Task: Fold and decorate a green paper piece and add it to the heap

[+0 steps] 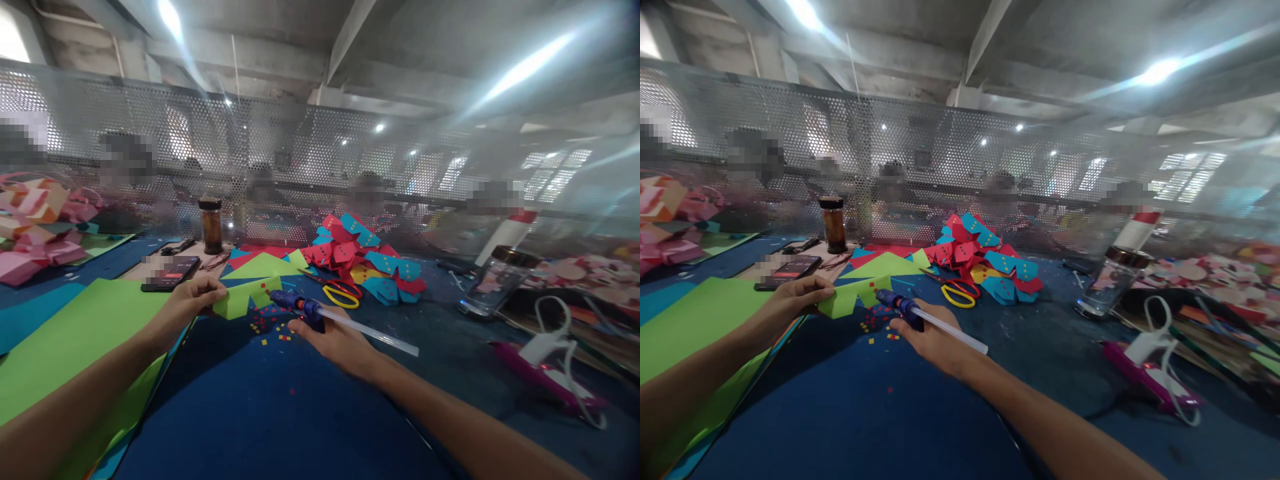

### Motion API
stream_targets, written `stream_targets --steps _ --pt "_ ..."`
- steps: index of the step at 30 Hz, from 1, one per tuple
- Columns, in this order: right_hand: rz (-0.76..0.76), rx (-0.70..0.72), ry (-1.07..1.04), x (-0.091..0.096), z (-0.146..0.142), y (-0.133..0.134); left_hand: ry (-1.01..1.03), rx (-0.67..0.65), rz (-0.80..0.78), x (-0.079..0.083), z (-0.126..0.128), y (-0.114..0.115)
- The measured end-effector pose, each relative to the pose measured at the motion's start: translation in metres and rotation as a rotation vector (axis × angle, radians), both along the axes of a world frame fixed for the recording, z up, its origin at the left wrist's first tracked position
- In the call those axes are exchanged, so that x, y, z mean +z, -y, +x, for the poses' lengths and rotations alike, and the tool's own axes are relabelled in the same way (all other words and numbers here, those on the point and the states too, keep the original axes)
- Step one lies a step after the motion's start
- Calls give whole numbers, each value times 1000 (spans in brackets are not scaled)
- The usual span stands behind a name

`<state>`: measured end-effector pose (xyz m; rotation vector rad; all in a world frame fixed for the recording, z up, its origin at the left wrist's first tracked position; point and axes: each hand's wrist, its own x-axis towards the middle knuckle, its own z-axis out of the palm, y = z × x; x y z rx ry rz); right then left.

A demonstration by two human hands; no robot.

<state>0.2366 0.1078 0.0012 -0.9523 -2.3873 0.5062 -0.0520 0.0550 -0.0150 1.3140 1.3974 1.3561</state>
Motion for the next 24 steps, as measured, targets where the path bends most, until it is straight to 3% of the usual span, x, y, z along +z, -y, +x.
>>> stream_targets --steps 15,24 --pt "49 -24 -24 2 -2 2 -8 12 2 -3 -3 -2" --pt "6 -16 -18 2 -3 3 -37 7 5 1 4 1"
